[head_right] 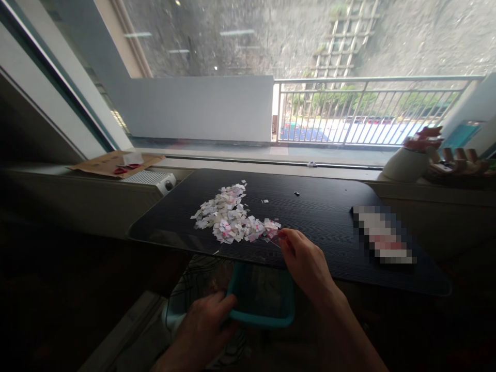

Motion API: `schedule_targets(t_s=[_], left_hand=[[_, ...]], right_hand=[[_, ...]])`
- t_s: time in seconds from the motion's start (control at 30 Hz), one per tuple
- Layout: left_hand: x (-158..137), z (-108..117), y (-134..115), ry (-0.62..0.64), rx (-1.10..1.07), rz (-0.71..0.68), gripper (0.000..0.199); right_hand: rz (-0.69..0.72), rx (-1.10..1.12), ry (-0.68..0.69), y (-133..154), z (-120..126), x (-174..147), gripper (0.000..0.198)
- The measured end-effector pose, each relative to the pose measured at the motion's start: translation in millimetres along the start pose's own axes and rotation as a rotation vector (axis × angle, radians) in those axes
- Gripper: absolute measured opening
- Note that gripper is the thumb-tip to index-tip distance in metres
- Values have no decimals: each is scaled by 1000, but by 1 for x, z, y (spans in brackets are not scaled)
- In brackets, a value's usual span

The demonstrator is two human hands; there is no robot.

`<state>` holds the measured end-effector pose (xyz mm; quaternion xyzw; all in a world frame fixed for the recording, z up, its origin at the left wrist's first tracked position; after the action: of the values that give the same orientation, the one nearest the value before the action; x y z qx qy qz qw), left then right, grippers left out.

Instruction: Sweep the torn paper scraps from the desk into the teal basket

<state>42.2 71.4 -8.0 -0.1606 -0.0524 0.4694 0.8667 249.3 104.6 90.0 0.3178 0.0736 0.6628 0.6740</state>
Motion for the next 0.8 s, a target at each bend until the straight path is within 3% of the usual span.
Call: schedule_targets(t_s=[0.53,0.7,0.8], left_hand=[[0,1,-9,22,54,-8,13],[1,0,-17,57,69,-21,15],[1,-1,-20,78,69,-26,15]], right_hand=[[94,19,27,14,-5,0,24],[75,-50,-28,16,-2,4,24],[124,-61,22,24,-8,3,22]])
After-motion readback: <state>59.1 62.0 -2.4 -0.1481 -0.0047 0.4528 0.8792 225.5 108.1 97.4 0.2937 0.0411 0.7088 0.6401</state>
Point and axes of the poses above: each hand's wrist, its own x-axis towards the middle knuckle, its own z-axis out of the back of the hand, y = z × x, the point moved 9 cm from there along x, towards the middle knuckle
